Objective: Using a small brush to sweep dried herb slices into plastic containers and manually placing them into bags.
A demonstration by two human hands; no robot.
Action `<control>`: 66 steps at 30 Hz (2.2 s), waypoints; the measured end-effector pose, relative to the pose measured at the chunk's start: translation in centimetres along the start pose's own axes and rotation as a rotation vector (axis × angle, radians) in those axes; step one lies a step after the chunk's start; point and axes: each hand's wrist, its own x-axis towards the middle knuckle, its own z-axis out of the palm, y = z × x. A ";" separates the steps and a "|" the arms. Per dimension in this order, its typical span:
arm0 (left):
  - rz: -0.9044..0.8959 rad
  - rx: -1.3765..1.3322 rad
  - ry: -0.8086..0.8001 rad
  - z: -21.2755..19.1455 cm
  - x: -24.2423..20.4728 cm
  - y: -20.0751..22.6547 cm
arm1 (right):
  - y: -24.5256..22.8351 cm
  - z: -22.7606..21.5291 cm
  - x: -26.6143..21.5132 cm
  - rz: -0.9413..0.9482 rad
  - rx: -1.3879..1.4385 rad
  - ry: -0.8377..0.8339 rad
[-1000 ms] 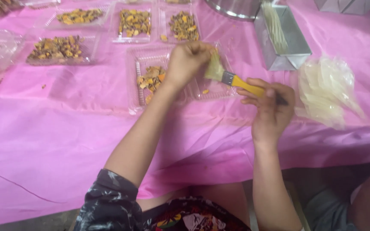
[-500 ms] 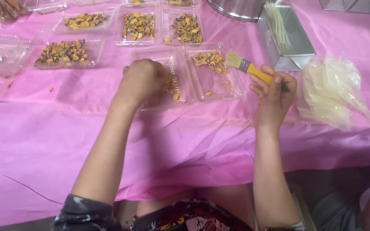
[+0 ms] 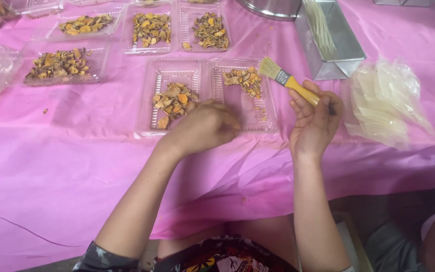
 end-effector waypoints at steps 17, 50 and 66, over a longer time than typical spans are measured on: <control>-0.086 0.578 0.283 3.0 7.9 -4.4 | 0.1 -0.2 -0.3 -0.087 0.014 -0.035; -0.016 -0.169 0.458 -1.5 5.1 -3.7 | -8.4 3.2 -2.3 -0.531 -0.424 -0.407; -0.302 0.011 0.489 -6.0 -1.4 -5.8 | -4.7 2.0 -0.1 -0.307 -0.307 -0.389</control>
